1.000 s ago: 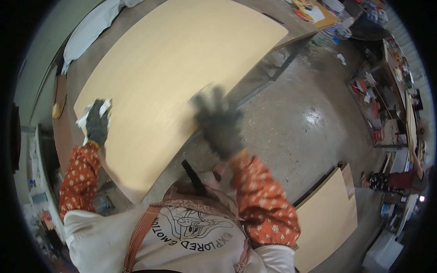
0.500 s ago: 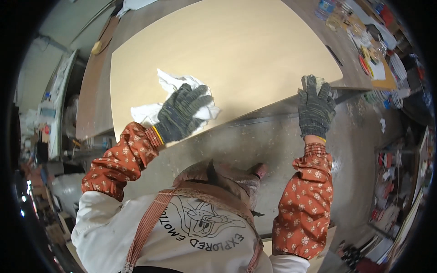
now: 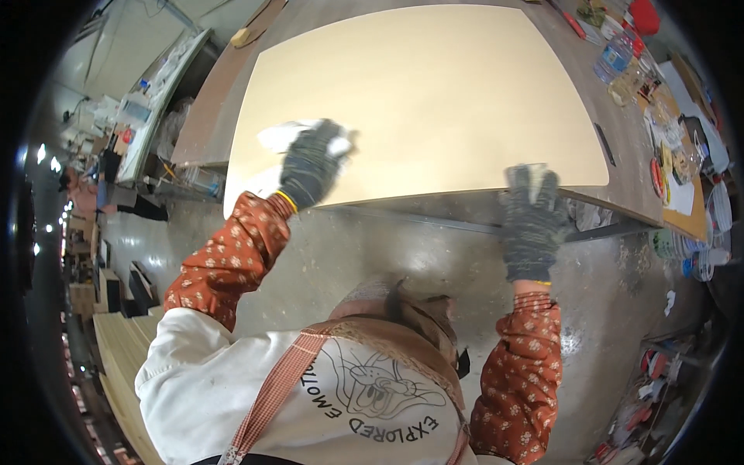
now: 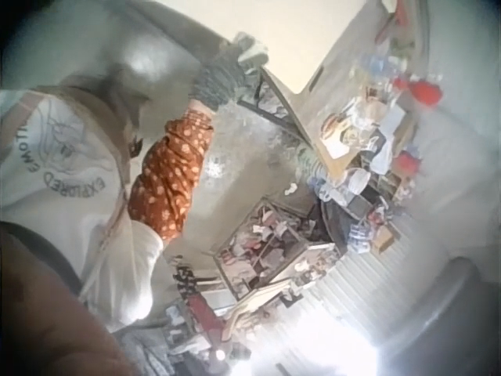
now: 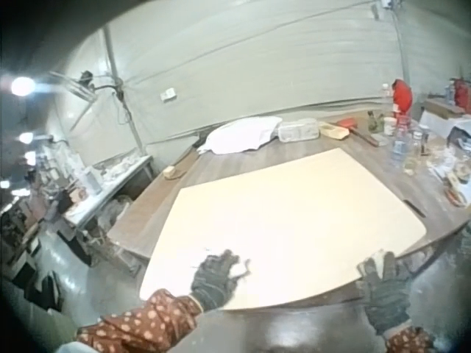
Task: The person wipes a large wooden board using a cloth and a sponge, then pours a liquid from a bottle onto the board and continues wiping it.
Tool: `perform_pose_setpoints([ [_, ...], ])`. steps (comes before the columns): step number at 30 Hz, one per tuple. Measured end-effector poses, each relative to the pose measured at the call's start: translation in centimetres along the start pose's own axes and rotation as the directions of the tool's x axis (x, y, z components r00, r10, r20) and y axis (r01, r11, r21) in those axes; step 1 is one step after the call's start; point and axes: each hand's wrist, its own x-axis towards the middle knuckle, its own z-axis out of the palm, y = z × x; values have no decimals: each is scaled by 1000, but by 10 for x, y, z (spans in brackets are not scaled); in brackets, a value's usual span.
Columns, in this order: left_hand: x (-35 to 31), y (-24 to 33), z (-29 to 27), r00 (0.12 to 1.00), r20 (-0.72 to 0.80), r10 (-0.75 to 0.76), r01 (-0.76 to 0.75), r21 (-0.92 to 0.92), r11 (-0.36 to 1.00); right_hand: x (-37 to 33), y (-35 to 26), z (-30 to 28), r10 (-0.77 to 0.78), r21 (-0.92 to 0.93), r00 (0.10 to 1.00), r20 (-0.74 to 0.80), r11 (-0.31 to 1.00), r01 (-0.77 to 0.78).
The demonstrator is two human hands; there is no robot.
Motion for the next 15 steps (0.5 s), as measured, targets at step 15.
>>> perform_pose_setpoints([
  [15, -98, -118, 17, 977, -104, -184, 184, -11, 983, 1, -74, -47, -584, 109, 775, -240, 777, 620],
])
